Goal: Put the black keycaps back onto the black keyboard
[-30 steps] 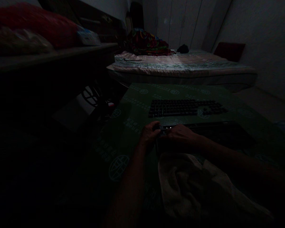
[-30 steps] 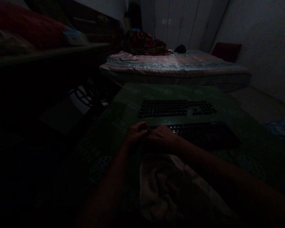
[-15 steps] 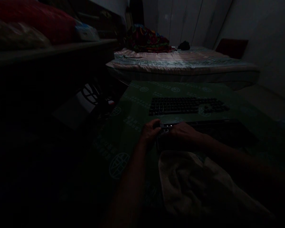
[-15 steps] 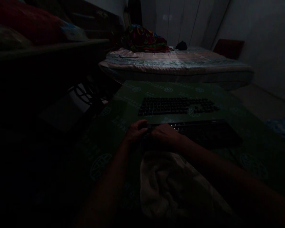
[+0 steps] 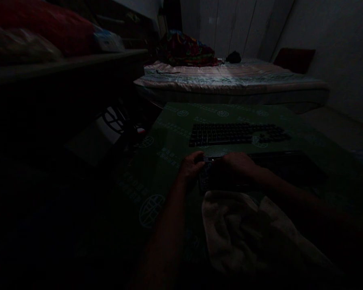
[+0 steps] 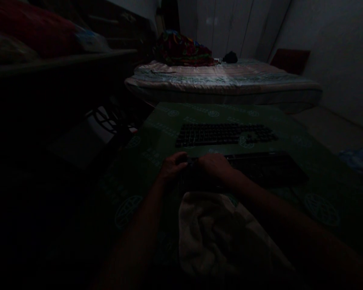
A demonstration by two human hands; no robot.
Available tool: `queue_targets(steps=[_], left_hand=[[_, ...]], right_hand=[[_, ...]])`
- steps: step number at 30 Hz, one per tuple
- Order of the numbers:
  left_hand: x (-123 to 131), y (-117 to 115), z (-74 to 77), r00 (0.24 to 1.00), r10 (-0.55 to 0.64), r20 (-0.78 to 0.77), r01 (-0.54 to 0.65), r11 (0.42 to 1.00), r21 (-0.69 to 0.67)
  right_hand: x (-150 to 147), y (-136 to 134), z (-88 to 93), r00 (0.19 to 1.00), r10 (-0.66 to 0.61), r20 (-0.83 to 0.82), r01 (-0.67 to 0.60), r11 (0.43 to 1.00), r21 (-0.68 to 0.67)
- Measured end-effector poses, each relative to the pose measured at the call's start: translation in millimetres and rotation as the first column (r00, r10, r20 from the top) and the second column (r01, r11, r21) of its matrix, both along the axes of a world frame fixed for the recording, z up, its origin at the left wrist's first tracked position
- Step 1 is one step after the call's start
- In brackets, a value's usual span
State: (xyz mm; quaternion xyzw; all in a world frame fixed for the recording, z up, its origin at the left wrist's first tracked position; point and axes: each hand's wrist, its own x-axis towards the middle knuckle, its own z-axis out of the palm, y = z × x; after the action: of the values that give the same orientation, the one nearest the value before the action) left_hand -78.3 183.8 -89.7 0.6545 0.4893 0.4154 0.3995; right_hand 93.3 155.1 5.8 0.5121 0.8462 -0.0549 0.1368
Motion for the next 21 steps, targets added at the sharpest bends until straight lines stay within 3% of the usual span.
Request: queue_targets(steps=[6, 9, 15, 21], left_hand=[[0.1, -2.3, 1.7, 1.0, -0.009, 0.005, 0.009, 1.0, 0.01], [-0.1, -1.6, 1.4, 1.0, -0.01, 0.009, 0.01, 1.0, 0.012], [1.0, -0.2, 2.2, 1.0, -0.002, -0.01, 0.002, 1.0, 0.006], [1.9, -2.8, 1.9, 1.0, 0.018, 0.009, -0.018, 1.0, 0.014]], right_hand=[[-23.9, -3.3, -3.9, 0.999, 0.035, 0.015, -0.035, 0.999, -0.025], [-23.9, -2.8, -2.5, 0.998, 0.063, 0.023, -0.061, 0.996, -0.058], [-24.1, 1.9, -2.1, 0.999, -0.004, 0.044, 0.007, 0.998, -0.061], [-17.4, -1.6, -1.3, 0.998, 0.055, 0.038, -0.05, 0.991, -0.123]])
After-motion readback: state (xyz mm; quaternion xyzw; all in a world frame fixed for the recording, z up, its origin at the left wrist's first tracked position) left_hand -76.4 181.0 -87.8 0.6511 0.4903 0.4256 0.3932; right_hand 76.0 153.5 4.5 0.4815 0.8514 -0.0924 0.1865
